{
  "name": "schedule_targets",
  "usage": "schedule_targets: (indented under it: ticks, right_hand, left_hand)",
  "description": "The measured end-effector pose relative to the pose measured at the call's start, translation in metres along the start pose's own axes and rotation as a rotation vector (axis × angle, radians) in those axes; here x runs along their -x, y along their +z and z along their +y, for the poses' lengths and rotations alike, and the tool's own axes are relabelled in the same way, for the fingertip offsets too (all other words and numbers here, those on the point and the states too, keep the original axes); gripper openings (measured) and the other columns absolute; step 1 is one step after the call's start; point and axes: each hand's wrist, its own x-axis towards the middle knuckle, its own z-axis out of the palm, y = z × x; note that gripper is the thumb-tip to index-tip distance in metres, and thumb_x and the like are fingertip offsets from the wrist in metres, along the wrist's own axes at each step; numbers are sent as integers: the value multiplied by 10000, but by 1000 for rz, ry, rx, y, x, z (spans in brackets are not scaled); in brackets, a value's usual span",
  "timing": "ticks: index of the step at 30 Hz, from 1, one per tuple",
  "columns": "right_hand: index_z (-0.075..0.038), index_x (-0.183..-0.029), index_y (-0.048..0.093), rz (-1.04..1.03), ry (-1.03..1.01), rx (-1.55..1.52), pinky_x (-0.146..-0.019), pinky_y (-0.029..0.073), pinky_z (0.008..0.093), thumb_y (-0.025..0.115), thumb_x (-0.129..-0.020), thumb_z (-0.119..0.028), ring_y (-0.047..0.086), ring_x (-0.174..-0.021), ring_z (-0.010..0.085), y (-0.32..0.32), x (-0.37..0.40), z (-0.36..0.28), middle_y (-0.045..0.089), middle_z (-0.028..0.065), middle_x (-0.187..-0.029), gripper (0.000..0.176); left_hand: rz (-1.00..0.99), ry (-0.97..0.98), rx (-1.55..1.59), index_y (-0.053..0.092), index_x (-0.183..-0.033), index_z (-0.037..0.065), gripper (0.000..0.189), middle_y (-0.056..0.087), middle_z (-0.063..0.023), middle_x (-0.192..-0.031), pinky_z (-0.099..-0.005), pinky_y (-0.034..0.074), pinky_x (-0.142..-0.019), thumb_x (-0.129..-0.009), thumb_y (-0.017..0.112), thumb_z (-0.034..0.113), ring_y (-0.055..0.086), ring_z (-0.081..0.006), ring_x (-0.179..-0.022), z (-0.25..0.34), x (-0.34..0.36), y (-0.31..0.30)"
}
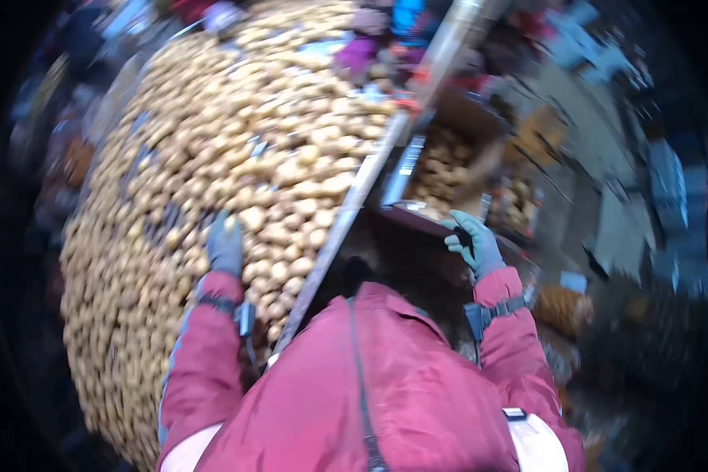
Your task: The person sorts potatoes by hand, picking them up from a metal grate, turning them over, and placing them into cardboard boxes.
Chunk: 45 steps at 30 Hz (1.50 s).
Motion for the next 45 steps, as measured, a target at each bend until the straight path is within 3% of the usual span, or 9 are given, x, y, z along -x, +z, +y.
schedule_targets:
  ticks: [6,11,19,23,26,30,35,36,45]
  right_hand:
    - [-49,-1366,586,-570,252,134,-612,524,307,622,-1030,-329,648,-733,191,214,-10,37,689,116,-1120,439]
    - [-126,-1241,643,-788,610,168,-662,546,338,556,-1045,-474,670,-816,172,287,-29,109,712,26,-1051,409]
    - [-13,-1116,693,-1260,241,730,-569,517,250,575,-1011,-205,653,-708,140,341,26,113,693,66,-940,249]
    - [-46,-1184,712,-1186,693,529,-634,538,240,555,-1023,-103,661,-761,130,359,42,107,692,50,-1006,232]
    - [-39,-1210,700,-1598,45,787,-628,549,249,576,-1018,-120,672,-754,142,353,36,112,693,60,-983,242]
    - [-45,-1186,711,-1203,875,757,-620,583,287,616,-1003,-155,714,-757,214,353,44,110,703,95,-943,234]
    - [13,-1166,689,-1825,57,892,-720,612,316,671,-972,-90,718,-869,197,329,3,136,699,100,-1087,220]
    - [18,-1196,688,-1318,841,781,-741,585,278,667,-985,-105,697,-908,161,334,7,128,695,88,-1131,244]
    - [11,-1358,587,-1258,883,617,-763,621,327,700,-937,-75,703,-858,206,328,18,92,696,110,-1192,444]
  left_hand:
    - [288,-151,835,599,-1365,-5,491,686,-205,-1275,-392,497,-1075,-951,716,231,653,-324,-1183,63,26,-42]
    - [-172,-251,1304,582,-1392,72,519,671,-229,-1235,-418,516,-989,-964,674,352,655,-361,-1135,133,106,-128]
    - [175,-554,502,664,-1266,38,397,662,-190,-1228,-443,488,-1030,-916,728,214,625,-360,-1133,-23,254,-129]
    - [321,-734,197,617,-1364,60,471,578,-219,-1355,-505,420,-1093,-962,662,301,499,-425,-1277,-12,295,-149]
    - [384,-578,196,582,-1410,86,520,520,-198,-1416,-520,374,-1148,-942,682,289,447,-425,-1333,27,280,-114]
    - [344,-542,371,576,-1415,99,520,516,-178,-1433,-502,377,-1147,-936,688,270,476,-385,-1331,67,211,-132]
    - [352,-383,698,554,-1432,93,511,514,-172,-1454,-451,409,-1138,-960,671,249,514,-364,-1332,91,126,-138]
    - [384,-305,715,556,-1429,88,499,513,-181,-1454,-442,419,-1136,-966,665,240,512,-374,-1337,91,121,-125]
    - [88,-904,134,617,-1345,76,482,523,-223,-1411,-477,452,-1078,-922,706,290,537,-401,-1267,-78,211,-111]
